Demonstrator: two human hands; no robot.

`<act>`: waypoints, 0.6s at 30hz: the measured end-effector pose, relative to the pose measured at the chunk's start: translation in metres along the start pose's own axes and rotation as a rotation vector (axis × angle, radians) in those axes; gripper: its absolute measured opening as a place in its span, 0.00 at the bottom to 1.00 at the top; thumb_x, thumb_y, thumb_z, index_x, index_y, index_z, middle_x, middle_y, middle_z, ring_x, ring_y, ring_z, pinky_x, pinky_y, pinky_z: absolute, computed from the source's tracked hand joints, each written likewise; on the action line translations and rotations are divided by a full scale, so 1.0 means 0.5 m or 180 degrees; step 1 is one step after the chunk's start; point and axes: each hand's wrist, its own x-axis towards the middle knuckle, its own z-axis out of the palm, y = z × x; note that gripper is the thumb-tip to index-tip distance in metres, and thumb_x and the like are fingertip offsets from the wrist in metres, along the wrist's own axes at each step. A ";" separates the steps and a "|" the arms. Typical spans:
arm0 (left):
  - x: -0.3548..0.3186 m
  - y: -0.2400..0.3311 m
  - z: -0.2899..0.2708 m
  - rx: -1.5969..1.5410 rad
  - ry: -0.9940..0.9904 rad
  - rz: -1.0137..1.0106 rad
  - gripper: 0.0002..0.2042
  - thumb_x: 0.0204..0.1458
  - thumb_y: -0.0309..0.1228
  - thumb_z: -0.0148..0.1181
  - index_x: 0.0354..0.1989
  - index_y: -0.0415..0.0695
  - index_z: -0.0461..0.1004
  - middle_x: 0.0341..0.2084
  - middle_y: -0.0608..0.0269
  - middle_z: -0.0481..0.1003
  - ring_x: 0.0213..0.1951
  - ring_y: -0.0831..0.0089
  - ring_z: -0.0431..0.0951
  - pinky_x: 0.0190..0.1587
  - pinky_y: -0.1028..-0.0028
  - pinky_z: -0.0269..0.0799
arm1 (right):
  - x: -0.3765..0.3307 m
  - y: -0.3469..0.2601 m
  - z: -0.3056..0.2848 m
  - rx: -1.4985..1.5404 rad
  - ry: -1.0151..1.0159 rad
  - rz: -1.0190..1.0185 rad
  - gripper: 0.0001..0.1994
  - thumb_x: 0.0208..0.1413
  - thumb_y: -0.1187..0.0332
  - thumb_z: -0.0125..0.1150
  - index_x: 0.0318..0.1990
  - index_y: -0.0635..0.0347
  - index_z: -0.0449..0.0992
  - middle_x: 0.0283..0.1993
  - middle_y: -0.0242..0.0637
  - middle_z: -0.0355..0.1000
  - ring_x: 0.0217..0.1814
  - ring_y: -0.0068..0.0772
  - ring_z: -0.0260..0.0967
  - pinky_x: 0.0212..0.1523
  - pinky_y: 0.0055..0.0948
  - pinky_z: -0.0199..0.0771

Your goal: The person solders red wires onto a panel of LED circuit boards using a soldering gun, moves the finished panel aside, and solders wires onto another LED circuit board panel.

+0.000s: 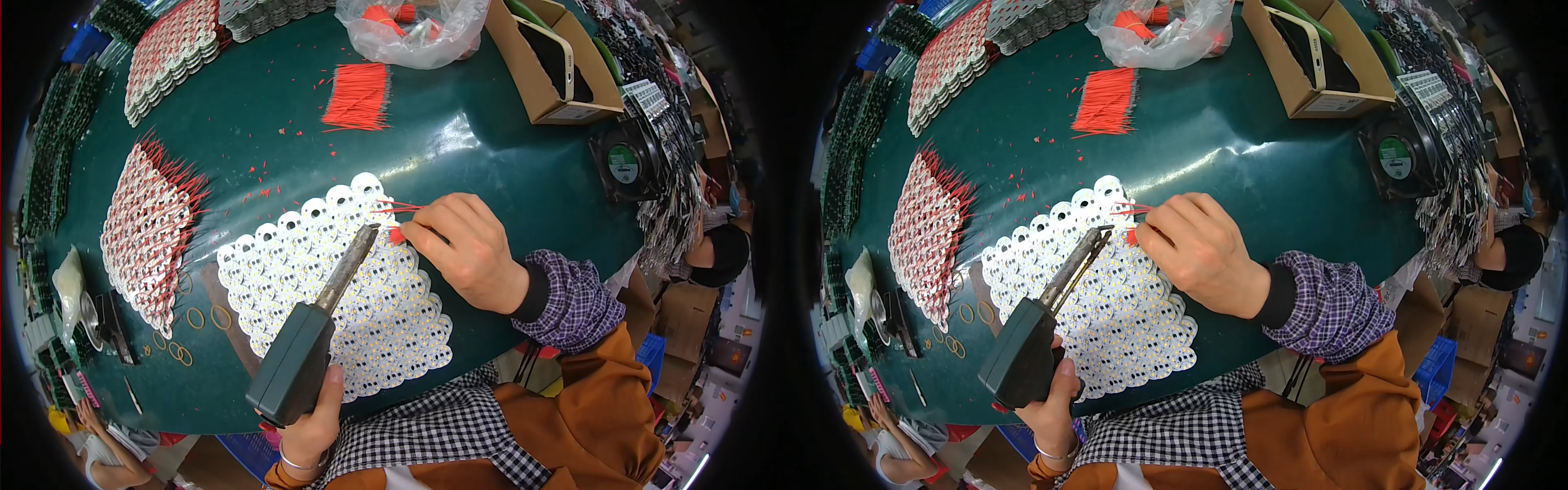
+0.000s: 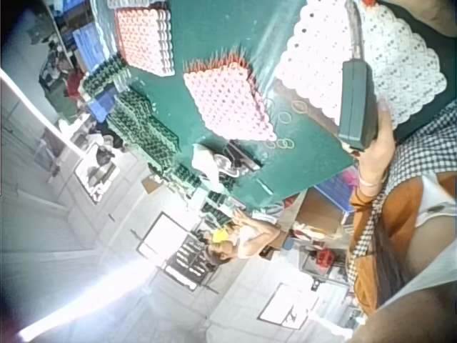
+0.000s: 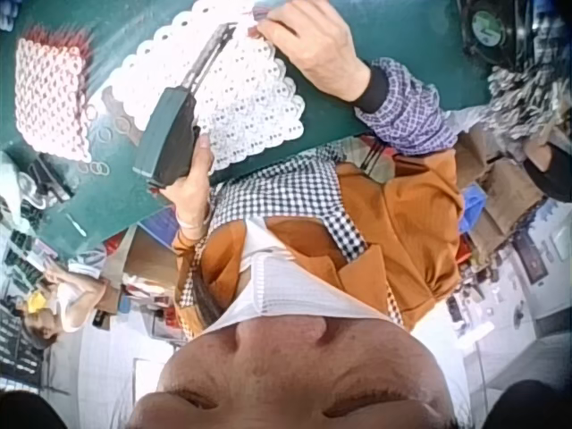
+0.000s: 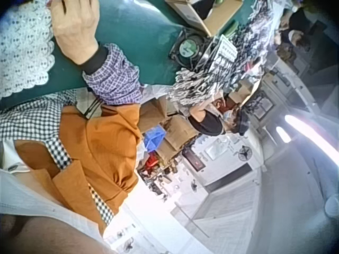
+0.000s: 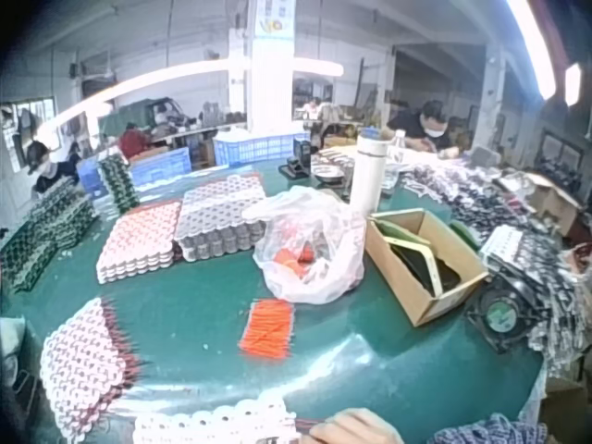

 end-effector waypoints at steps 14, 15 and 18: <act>0.016 -0.011 0.007 0.0493 -0.0220 0.0197 0.16 0.51 0.16 0.64 0.49 0.33 0.76 0.35 0.61 0.78 0.22 0.84 0.71 0.22 0.81 0.65 | -0.004 0.002 0.005 -0.0008 0.0072 -0.0049 0.09 0.44 0.75 0.64 0.35 0.65 0.75 0.33 0.35 0.68 0.33 0.33 0.68 0.34 0.30 0.69; 0.016 -0.011 0.006 0.0493 -0.0223 0.0196 0.16 0.51 0.16 0.64 0.49 0.33 0.76 0.35 0.61 0.78 0.22 0.84 0.71 0.22 0.81 0.65 | -0.003 0.002 0.004 -0.0011 0.0062 -0.0050 0.09 0.44 0.75 0.63 0.35 0.65 0.75 0.33 0.35 0.68 0.33 0.33 0.68 0.34 0.30 0.69; 0.014 -0.012 0.004 0.0555 -0.0300 0.0175 0.15 0.50 0.16 0.64 0.48 0.33 0.76 0.34 0.61 0.78 0.22 0.83 0.71 0.22 0.81 0.65 | -0.005 0.003 0.005 0.0006 0.0062 -0.0044 0.09 0.44 0.76 0.63 0.36 0.65 0.75 0.33 0.35 0.68 0.33 0.33 0.68 0.34 0.30 0.69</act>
